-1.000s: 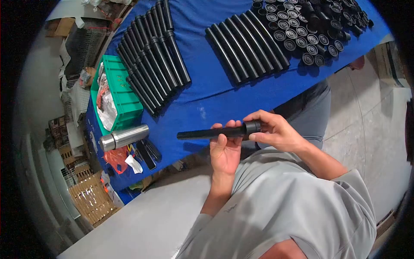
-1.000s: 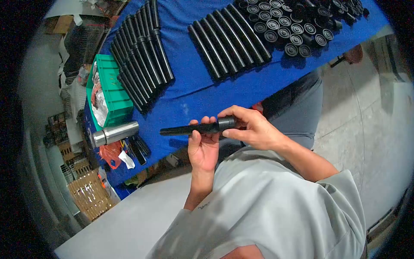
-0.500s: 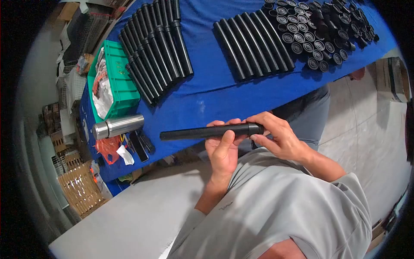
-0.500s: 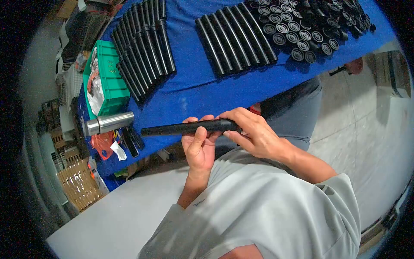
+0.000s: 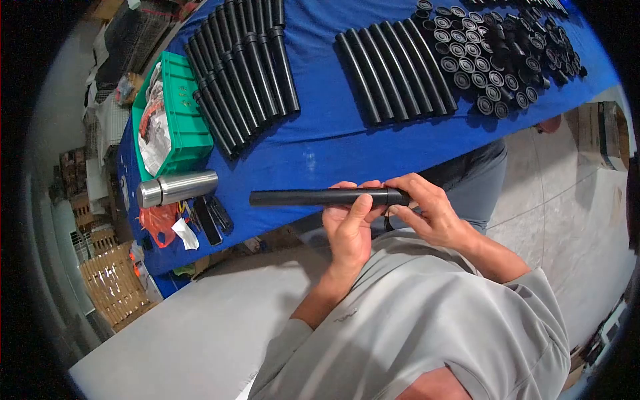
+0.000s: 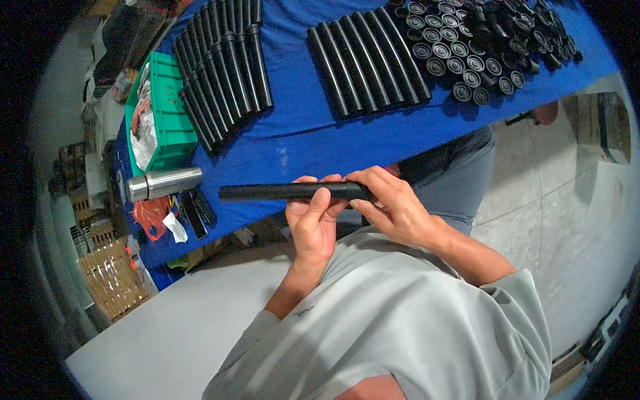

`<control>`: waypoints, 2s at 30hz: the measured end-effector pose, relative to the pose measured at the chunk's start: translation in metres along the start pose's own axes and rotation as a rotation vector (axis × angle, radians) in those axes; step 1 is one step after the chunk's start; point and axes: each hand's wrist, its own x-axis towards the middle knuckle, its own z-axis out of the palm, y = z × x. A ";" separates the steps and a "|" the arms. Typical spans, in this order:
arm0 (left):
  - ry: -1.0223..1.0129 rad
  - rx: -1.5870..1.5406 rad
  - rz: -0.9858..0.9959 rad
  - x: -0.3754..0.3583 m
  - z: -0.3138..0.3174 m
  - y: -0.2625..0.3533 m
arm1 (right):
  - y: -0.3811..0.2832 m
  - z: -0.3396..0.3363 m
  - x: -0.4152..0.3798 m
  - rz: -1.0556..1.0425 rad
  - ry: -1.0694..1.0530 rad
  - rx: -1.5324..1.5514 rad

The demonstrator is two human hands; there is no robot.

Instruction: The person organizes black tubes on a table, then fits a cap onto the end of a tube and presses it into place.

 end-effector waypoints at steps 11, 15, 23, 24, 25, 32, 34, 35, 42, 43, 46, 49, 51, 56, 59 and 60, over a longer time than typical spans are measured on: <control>-0.022 -0.022 -0.145 0.018 -0.013 -0.002 | 0.010 -0.004 0.004 0.135 -0.030 0.042; -0.136 0.133 -0.091 0.038 -0.027 -0.014 | 0.022 -0.006 0.011 0.115 -0.010 -0.076; -0.358 -0.171 -0.083 0.100 -0.055 -0.005 | 0.032 -0.008 0.030 0.215 0.052 0.063; -0.353 -0.220 -0.088 0.099 -0.052 -0.007 | 0.034 -0.007 0.032 0.194 0.065 0.033; -0.319 -0.225 -0.097 0.098 -0.050 -0.005 | 0.038 -0.006 0.034 0.172 0.079 0.001; -0.241 -0.232 -0.059 0.091 -0.052 -0.010 | 0.041 0.004 0.037 0.226 0.136 0.070; -0.272 -0.224 -0.048 0.092 -0.053 -0.012 | 0.044 0.003 0.037 0.221 0.132 0.030; -0.278 -0.226 -0.052 0.093 -0.052 -0.012 | 0.044 0.002 0.036 0.221 0.132 0.009; -0.338 -0.328 -0.109 0.096 -0.054 -0.004 | 0.044 0.002 0.037 0.224 0.146 0.140; -0.349 -0.342 -0.105 0.095 -0.054 -0.005 | 0.042 -0.003 0.037 0.372 0.094 0.311; -0.411 -0.287 -0.083 0.097 -0.061 -0.008 | 0.037 -0.005 0.038 0.560 0.078 0.538; -0.417 -0.291 -0.065 0.097 -0.063 -0.012 | 0.044 -0.001 0.037 0.525 0.113 0.559; -0.408 -0.311 -0.054 0.095 -0.064 -0.013 | 0.044 0.003 0.036 0.523 0.147 0.583; -0.390 -0.323 -0.052 0.094 -0.062 -0.012 | 0.041 0.009 0.037 0.510 0.190 0.571; -0.376 -0.322 -0.060 0.093 -0.061 -0.011 | 0.043 0.011 0.037 0.493 0.210 0.562; -0.370 -0.324 -0.060 0.093 -0.060 -0.010 | 0.045 0.013 0.037 0.483 0.218 0.562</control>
